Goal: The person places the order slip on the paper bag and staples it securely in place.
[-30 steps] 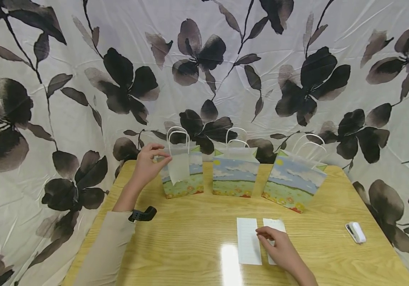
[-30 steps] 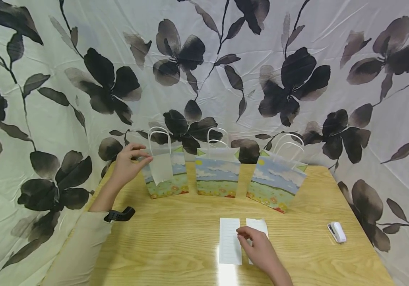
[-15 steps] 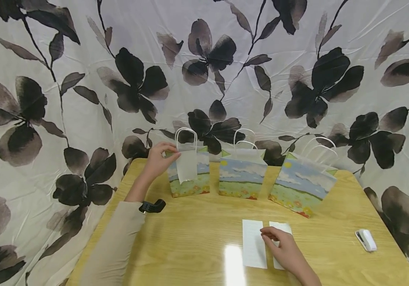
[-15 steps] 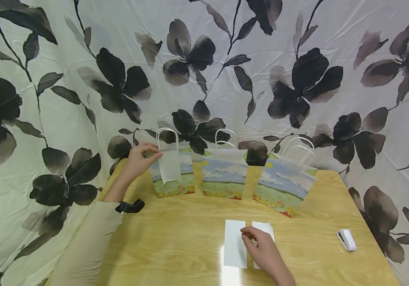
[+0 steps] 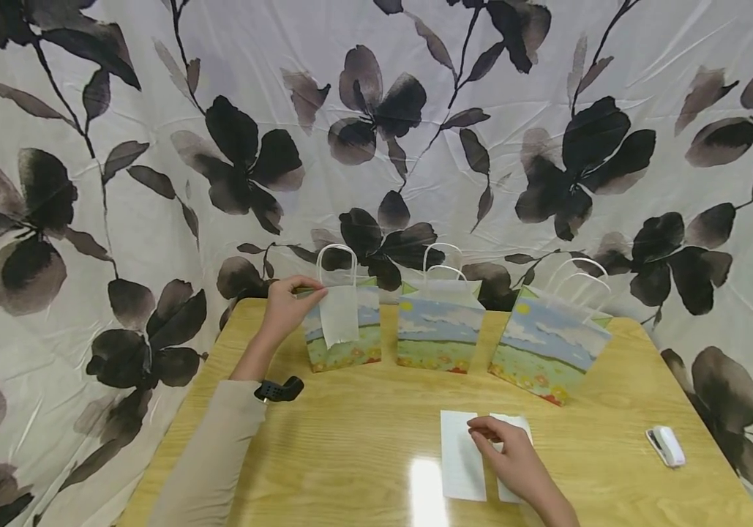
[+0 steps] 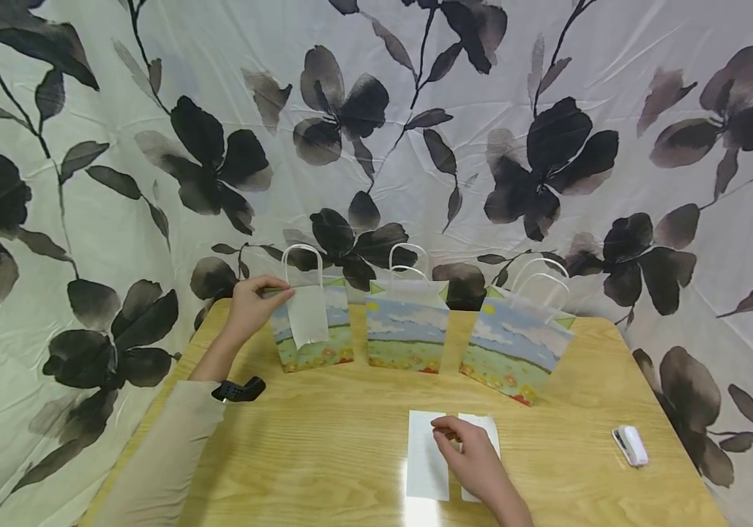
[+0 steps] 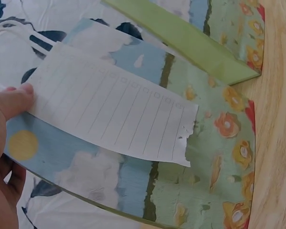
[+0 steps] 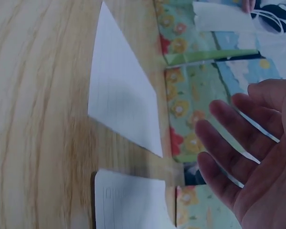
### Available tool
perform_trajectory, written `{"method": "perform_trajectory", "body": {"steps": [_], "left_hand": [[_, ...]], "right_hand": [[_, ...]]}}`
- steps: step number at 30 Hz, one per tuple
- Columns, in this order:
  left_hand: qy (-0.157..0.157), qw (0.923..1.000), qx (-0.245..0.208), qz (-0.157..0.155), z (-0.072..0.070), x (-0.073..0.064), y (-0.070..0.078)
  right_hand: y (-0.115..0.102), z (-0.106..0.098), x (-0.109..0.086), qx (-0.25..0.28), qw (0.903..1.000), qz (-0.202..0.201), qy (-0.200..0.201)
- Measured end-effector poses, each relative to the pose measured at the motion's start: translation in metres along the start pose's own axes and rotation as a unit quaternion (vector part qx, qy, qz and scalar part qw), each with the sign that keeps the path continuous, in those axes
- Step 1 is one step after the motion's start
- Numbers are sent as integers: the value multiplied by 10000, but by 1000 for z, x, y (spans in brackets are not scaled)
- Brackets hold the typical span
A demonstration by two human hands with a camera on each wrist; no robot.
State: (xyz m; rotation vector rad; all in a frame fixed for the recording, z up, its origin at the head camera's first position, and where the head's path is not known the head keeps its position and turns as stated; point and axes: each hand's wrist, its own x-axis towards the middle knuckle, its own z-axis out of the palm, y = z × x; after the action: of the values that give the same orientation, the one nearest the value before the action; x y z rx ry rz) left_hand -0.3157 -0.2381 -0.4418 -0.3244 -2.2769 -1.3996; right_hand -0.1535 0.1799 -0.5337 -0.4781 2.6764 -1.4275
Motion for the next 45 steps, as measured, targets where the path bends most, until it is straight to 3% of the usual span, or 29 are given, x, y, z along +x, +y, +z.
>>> {"method": "perform_trajectory", "body": {"steps": [4,7,10,14,16,20,23,30,36,40,45], "left_hand": [[68,9997,-214,-135,9,0,-3],[295,9988,-351,-193,13,1,-2],[445,9978,-386,-311,13,-2,7],[296,9976,-278,-564,11,-4,2],[138,9975,-218,-655,11,-1,-8],[-48,9983,-149,-554,9,5,-8],[-88,9981,-129,-588,6,5,-8],[-243,9968,-64,-761,2,4,-11],[-461,9947,70,-917,3,7,-10],[-508,9935,56,-1015,2,8,-9],[-532,9948,8,-870,-2,10,-7]], "right_hand": [[-3,4,2,100,9999,-48,35],[-9,5,8,216,9996,-168,-112],[-14,5,12,330,9990,-151,-248],[-10,-5,9,342,9993,85,87],[-4,-16,6,235,9987,167,417],[11,-48,-2,-184,9955,86,923],[24,-73,-13,-572,9914,46,1180],[53,-130,-40,-1184,9781,445,1653],[82,-168,-64,-1374,9574,1207,2236],[99,-182,-72,-1473,9317,1939,2696],[109,-190,-70,-1310,8979,2928,3015]]}}
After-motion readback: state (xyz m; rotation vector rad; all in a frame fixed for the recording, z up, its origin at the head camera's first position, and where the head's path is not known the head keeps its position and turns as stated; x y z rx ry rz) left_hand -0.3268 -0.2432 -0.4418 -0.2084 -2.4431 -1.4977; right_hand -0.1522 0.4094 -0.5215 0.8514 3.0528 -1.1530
